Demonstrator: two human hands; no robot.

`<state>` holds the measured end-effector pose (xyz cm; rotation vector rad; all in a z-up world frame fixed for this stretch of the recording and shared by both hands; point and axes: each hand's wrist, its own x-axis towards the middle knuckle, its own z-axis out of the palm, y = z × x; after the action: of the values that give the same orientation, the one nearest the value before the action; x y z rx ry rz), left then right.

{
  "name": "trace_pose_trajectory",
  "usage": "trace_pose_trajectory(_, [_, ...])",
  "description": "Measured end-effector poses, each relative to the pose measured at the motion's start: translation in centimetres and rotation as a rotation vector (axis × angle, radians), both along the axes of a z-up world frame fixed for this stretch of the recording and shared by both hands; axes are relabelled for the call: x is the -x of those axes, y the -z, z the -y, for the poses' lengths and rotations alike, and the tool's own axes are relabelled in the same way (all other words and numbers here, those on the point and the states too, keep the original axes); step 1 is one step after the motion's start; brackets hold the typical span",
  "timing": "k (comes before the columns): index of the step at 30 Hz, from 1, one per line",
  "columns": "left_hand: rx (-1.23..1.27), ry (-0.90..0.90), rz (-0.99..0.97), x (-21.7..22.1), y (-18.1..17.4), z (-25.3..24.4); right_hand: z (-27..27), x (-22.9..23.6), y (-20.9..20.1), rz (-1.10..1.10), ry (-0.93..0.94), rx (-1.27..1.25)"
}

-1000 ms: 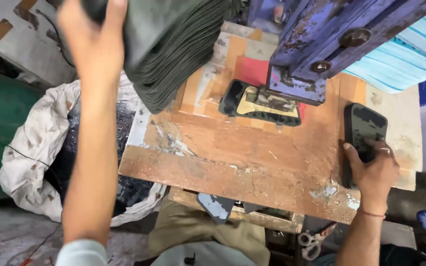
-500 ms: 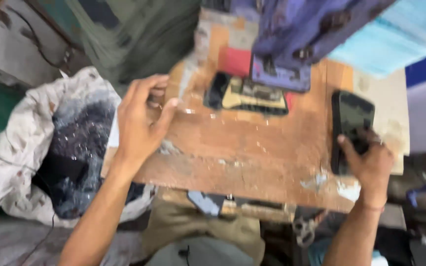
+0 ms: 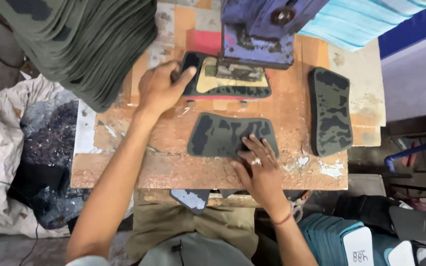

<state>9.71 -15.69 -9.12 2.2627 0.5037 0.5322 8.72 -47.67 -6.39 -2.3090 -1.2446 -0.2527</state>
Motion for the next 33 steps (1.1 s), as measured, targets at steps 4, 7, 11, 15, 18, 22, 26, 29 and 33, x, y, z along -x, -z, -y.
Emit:
trace_pose_trajectory(4, [-0.062, -0.053, -0.035, -0.4, 0.2, 1.7, -2.6, 2.8, 1.1, -0.032, 0.073, -0.028])
trace_pose_trajectory(7, [-0.373, 0.018, 0.073, 2.7, 1.1, 3.3, -4.0, 5.5, 0.6, 0.012, 0.065, 0.052])
trace_pose_trajectory(11, [-0.114, -0.127, -0.098, 12.8, -2.9, 1.5, -2.7, 5.6, 1.6, 0.061, 0.0, 0.207])
trace_pose_trajectory(15, [0.45, -0.06, -0.31, 22.6, -2.1, -5.6, -5.4, 1.3, 0.8, 0.029, -0.112, 0.244])
trace_pose_trajectory(18, [0.557, 0.142, -0.213, 21.4, -1.9, -5.6, -9.6, -3.3, 1.5, 0.129, -0.104, 0.269])
trace_pose_trajectory(22, [0.464, 0.043, -0.238, 20.1, 1.2, -3.8, -11.8, -3.9, 1.3, 0.096, -0.034, 0.283])
trace_pose_trajectory(26, [0.47, 0.017, -0.254, 20.2, 1.2, -3.5, -12.2, -2.5, 1.1, 0.123, -0.059, 0.215])
trace_pose_trajectory(29, [0.557, 0.057, -0.156, 19.9, 0.1, -3.1, -12.2, -2.3, 0.9, 0.062, -0.029, 0.24])
trace_pose_trajectory(33, [0.594, -0.108, -0.357, 20.8, 3.1, -4.0, -10.0, -1.9, 0.2, 0.044, -0.106, 0.24])
